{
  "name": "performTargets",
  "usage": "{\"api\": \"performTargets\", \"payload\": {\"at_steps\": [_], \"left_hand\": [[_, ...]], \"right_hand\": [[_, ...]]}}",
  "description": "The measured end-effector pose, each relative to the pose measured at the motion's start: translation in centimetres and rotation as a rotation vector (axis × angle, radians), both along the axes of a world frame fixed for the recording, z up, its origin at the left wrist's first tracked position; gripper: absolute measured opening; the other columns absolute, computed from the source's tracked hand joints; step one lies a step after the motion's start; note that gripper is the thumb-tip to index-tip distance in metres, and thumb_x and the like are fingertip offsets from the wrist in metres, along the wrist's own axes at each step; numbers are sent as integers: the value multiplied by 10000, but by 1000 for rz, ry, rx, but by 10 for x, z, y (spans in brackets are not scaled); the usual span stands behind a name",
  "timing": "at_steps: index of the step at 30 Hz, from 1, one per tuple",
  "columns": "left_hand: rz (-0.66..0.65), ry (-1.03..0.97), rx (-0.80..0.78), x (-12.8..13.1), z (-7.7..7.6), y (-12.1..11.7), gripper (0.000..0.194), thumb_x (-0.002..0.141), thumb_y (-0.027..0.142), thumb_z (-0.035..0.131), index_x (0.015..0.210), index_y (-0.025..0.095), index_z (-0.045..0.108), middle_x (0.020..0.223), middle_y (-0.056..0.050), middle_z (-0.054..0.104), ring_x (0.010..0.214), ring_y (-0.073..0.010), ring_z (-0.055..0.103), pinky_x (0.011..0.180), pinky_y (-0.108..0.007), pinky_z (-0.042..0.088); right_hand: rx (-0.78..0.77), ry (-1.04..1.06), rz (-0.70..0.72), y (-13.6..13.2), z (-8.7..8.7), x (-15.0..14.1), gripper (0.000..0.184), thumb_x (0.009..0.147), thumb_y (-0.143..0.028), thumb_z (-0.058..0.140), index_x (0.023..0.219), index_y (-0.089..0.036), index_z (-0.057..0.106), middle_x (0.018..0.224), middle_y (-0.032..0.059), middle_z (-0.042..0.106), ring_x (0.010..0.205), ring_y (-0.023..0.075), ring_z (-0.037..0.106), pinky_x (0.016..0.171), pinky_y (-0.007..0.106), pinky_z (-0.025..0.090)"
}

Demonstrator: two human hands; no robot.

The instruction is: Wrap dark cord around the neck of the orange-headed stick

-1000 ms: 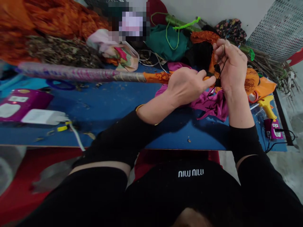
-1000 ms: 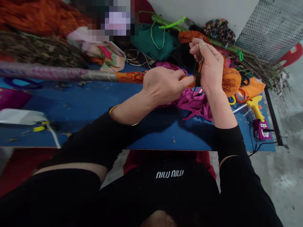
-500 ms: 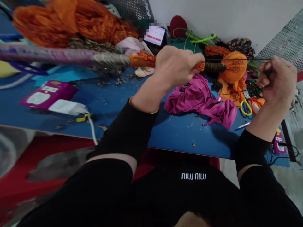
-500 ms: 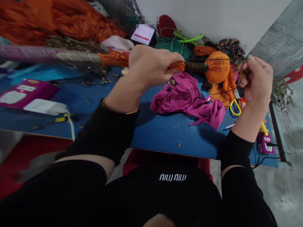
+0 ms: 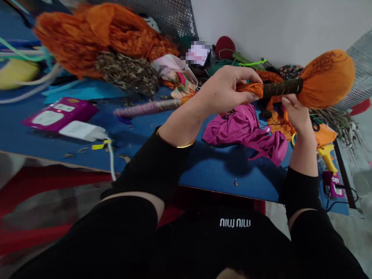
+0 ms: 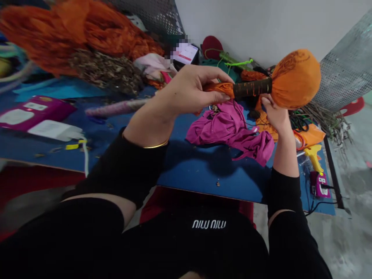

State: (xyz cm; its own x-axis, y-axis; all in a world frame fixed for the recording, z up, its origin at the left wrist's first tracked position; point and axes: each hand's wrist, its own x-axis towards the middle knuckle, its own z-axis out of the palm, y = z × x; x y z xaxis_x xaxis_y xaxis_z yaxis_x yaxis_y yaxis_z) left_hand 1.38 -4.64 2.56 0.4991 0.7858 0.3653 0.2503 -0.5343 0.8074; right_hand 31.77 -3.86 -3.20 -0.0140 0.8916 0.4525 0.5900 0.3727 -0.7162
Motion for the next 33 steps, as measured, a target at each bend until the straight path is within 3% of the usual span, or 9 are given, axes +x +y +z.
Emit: {"api": "performTargets", "payload": {"at_steps": [3, 8, 11, 14, 17, 19, 22, 27, 33], "left_hand": [[24, -21, -16, 3, 0, -1, 314, 903, 454, 637, 1105, 237, 740, 823, 8, 692, 878, -215, 680, 777, -365, 501], [13, -85, -8, 5, -1, 3, 206, 848, 366, 673, 1022, 279, 742, 827, 2, 730, 771, -174, 584, 734, -381, 471], [41, -93, -10, 7, -4, 9, 186, 859, 303, 682, 1028, 252, 739, 824, -11, 735, 740, -176, 575, 718, -376, 454], [40, -75, -12, 12, -12, 16, 176, 867, 292, 699, 1032, 248, 740, 849, -9, 760, 772, -184, 610, 738, -355, 467], [49, -36, 31, 19, -22, 22, 175, 862, 282, 686, 1017, 240, 756, 873, -12, 779, 823, -194, 649, 774, -341, 480], [116, 19, 62, 24, -27, 23, 197, 860, 280, 676, 1030, 240, 768, 934, -26, 804, 893, -226, 702, 800, -349, 498], [257, 116, 101, 30, -30, 18, 219, 890, 343, 693, 1079, 278, 782, 1047, -33, 835, 1035, -283, 754, 860, -368, 529], [336, 216, 112, 36, -30, 5, 257, 950, 375, 662, 1173, 334, 781, 1119, -18, 842, 1155, -302, 759, 931, -372, 537], [321, 332, 86, 38, -31, 5, 327, 969, 353, 615, 1240, 323, 795, 1185, -39, 843, 1173, -319, 765, 937, -396, 540]], "right_hand": [[2, 242, 281, -5, -4, -47, 451, 927, -740, 692, 1094, -330, 781, 1141, 20, 820, 1190, 257, 770, 1223, 513, 575], [31, 214, 178, -33, 0, -91, 455, 946, -713, 731, 801, -283, 697, 775, 7, 678, 913, 226, 729, 1020, 469, 664], [197, 181, 89, -54, 13, -99, 398, 1020, -607, 695, 793, -282, 727, 913, 45, 708, 1078, 251, 727, 1104, 512, 634], [355, 246, 207, -60, 15, -106, 340, 1022, -577, 714, 820, -309, 769, 1123, 60, 750, 1231, 269, 721, 1210, 545, 591], [342, 413, 348, -50, 2, -112, 396, 1025, -667, 677, 860, -315, 753, 806, 9, 663, 922, 215, 764, 1031, 502, 689], [286, 507, 301, -42, -8, -112, 453, 1017, -713, 665, 861, -291, 714, 689, -28, 565, 728, 163, 709, 819, 401, 709], [220, 545, 181, -40, -15, -110, 473, 1024, -696, 672, 840, -261, 666, 732, -23, 592, 709, 136, 693, 655, 302, 645], [201, 468, 105, -55, -11, -109, 471, 1072, -690, 585, 893, -261, 664, 832, 2, 637, 805, 157, 730, 651, 301, 617], [229, 336, 70, -62, -13, -121, 512, 1109, -702, 478, 937, -268, 687, 880, 20, 653, 915, 186, 763, 783, 367, 673]]}}
